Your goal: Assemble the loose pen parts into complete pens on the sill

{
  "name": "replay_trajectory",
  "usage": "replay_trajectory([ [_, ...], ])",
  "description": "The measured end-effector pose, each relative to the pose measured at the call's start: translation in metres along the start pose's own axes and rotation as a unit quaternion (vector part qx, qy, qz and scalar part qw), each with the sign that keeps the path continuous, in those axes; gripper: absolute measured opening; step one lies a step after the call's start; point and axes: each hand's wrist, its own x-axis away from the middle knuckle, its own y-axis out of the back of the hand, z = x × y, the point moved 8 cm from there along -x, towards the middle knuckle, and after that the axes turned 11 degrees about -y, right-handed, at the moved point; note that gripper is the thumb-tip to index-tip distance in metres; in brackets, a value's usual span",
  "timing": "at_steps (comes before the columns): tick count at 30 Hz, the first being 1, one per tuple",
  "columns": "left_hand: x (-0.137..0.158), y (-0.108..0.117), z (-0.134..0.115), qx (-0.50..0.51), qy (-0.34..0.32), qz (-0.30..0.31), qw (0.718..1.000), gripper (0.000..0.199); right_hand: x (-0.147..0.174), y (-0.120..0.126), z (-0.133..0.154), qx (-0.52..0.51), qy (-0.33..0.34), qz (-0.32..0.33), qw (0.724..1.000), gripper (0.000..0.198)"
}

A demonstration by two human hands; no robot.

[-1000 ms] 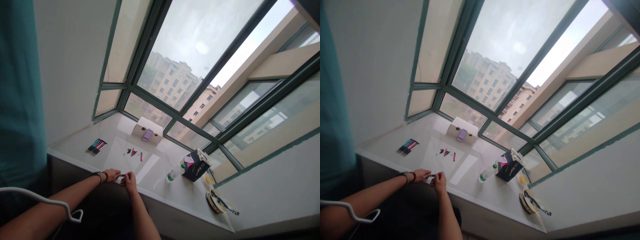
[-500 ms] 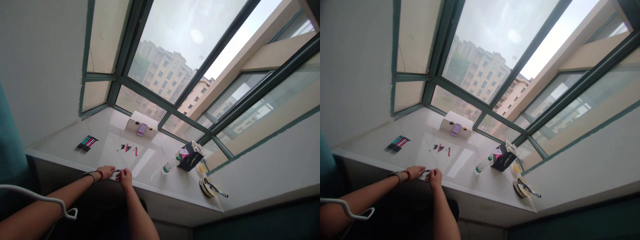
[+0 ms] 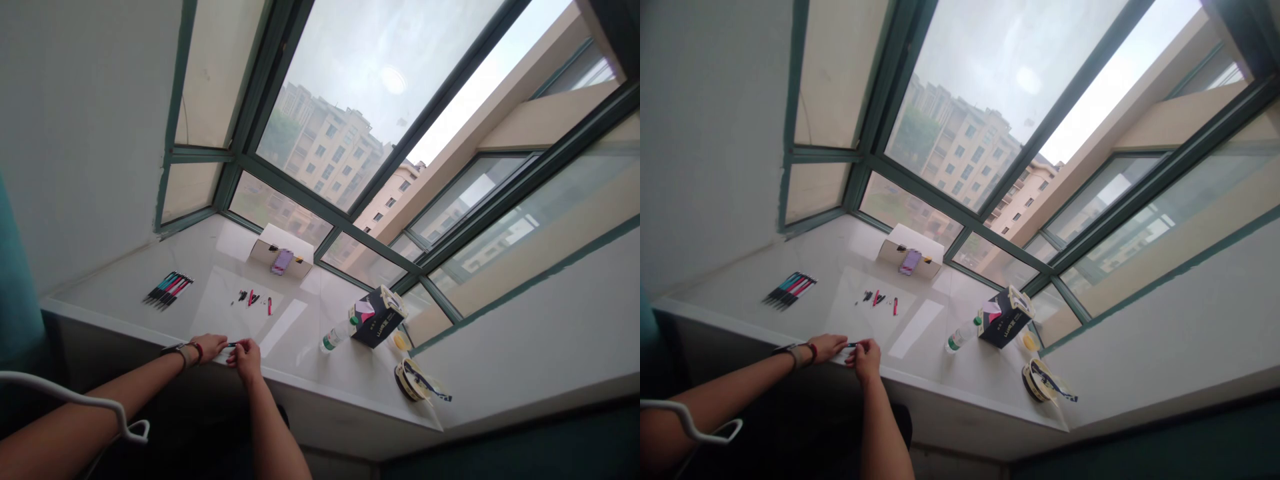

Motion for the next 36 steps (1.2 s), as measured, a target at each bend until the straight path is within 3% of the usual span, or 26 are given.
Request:
replay_trajectory([
  [15, 0.0, -0.002, 0.002, 0.018, -0.044, 0.0, 0.999, 0.041, -0.001, -0.001, 0.003, 0.089, 0.046, -0.041, 0.994, 0.034],
  [23, 0.0, -0.006, 0.007, 0.018, -0.045, 0.003, 0.999, 0.043, 0.006, 0.0, 0.007, 0.115, 0.049, -0.017, 0.992, 0.033],
  [29, 0.002, -0.007, 0.008, 0.033, -0.064, 0.001, 0.997, 0.045, 0.007, 0.003, 0.018, 0.17, 0.103, -0.09, 0.976, 0.045],
  [36, 0.003, -0.008, 0.008, 0.039, -0.053, 0.005, 0.998, 0.044, -0.001, -0.002, 0.001, 0.128, 0.047, -0.007, 0.991, 0.039],
])
